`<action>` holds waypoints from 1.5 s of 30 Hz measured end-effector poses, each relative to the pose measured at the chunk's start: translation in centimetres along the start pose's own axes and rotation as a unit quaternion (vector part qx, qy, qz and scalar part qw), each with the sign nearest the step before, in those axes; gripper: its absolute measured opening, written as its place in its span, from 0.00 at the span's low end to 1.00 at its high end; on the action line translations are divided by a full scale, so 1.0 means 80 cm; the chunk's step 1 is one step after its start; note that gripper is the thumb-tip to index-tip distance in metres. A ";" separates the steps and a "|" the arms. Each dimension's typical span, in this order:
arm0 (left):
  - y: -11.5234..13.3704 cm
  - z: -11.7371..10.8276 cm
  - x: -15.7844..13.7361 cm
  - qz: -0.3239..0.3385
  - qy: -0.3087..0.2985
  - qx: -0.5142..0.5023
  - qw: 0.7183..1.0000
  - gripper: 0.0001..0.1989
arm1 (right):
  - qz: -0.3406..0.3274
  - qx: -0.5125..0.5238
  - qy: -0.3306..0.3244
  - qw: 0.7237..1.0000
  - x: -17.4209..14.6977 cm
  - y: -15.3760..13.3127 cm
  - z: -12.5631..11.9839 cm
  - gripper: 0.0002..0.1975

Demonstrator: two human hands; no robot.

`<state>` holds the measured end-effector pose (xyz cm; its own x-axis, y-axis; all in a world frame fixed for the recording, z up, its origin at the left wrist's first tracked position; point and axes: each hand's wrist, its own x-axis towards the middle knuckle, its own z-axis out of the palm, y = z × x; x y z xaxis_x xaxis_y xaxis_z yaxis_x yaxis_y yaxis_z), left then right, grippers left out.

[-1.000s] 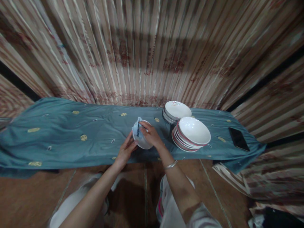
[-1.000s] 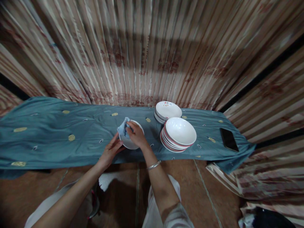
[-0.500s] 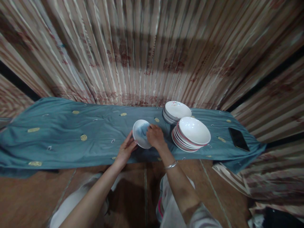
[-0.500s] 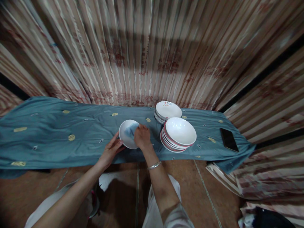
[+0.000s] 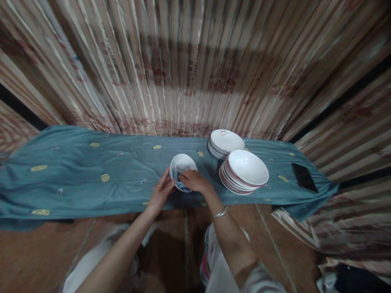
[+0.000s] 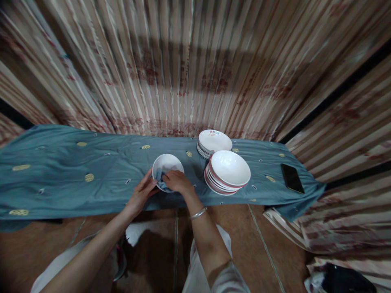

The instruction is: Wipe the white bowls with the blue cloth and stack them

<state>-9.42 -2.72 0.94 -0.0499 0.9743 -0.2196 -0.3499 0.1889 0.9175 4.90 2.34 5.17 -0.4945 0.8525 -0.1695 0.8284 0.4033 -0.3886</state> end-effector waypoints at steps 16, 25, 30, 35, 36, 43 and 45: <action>-0.005 0.000 0.001 0.030 -0.019 -0.015 0.999 0.37 | -0.018 0.296 0.142 0.945 0.010 -0.013 0.018 0.17; -0.007 -0.003 -0.003 0.060 -0.033 0.055 0.996 0.38 | -0.016 0.248 0.190 0.950 -0.002 -0.010 0.001 0.12; -0.007 -0.004 0.002 0.054 -0.007 0.036 0.998 0.35 | -0.004 0.429 0.219 0.876 -0.003 0.007 -0.003 0.14; -0.001 -0.014 0.015 0.045 0.103 -0.008 0.994 0.24 | 0.045 0.573 0.256 0.777 -0.005 0.015 -0.011 0.17; 0.001 -0.016 0.016 0.037 0.115 -0.024 0.992 0.22 | 0.048 0.596 0.261 0.758 -0.005 0.017 -0.012 0.17; 0.019 -0.028 0.018 -0.058 0.078 -0.159 0.983 0.11 | 0.054 0.662 0.229 0.712 0.009 0.024 -0.004 0.14; 0.024 -0.030 0.019 -0.087 0.043 -0.184 0.978 0.11 | 0.048 0.665 0.216 0.713 0.013 0.024 0.000 0.16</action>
<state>-12.44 -1.21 1.55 -0.0336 0.9146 -0.4031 -0.6729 0.2775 0.6857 5.99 4.01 4.20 -0.0866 0.9938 -0.0701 -0.2721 -0.0913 -0.9579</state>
